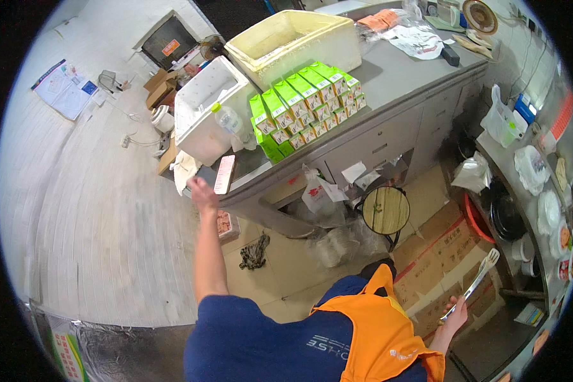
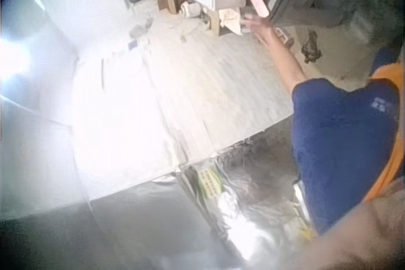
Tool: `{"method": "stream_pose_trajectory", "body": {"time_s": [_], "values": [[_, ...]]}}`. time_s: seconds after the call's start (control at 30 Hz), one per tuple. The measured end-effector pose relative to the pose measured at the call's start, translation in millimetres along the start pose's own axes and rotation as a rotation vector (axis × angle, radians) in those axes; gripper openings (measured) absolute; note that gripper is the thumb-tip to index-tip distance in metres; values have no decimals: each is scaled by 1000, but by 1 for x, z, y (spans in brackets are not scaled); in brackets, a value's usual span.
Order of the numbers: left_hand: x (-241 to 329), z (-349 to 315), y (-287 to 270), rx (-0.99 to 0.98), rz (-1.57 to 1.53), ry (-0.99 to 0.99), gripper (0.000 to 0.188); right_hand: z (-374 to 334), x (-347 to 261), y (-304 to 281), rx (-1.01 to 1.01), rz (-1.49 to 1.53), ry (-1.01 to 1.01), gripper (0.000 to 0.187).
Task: The person prepares food by applying sauce to a taco shell, adding lettuce with tongs, filling it with cooked meat, and then bagging the assembled taco into a small plastic pouch.
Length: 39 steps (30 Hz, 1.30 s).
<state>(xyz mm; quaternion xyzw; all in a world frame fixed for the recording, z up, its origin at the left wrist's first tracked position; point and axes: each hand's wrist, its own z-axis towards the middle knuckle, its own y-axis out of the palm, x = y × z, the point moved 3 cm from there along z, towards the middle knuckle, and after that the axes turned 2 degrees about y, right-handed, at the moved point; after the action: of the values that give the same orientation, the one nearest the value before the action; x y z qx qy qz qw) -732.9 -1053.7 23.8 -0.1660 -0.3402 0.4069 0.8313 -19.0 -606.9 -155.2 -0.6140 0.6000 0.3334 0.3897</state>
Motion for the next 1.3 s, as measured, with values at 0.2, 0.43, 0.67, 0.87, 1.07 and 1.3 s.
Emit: {"method": "stream_pose_trajectory", "body": {"time_s": [0.2, 0.43, 0.67, 0.87, 1.07, 1.3], "values": [[151, -207, 77, -408, -343, -19, 22, 50, 2, 11, 36, 89, 106, 27], [393, -368, 224, -1132, -934, -84, 41, 138, -156, 79, -115, -108, -192, 26], [722, -319, 421, -1221, -1366, 344, 21, 288, -273, 90, 104, -241, -436, 33], [1006, -252, 543, -1543, -1548, 428, 25, 392, -349, 84, 284, -197, -322, 29], [1235, -329, 831, -1428, -1055, 1005, 32, 440, -391, 70, 449, -127, -132, 25], [1343, -367, 1017, -1474, -173, 1030, 30, 451, -379, 24, 550, -155, -117, 38]]}}
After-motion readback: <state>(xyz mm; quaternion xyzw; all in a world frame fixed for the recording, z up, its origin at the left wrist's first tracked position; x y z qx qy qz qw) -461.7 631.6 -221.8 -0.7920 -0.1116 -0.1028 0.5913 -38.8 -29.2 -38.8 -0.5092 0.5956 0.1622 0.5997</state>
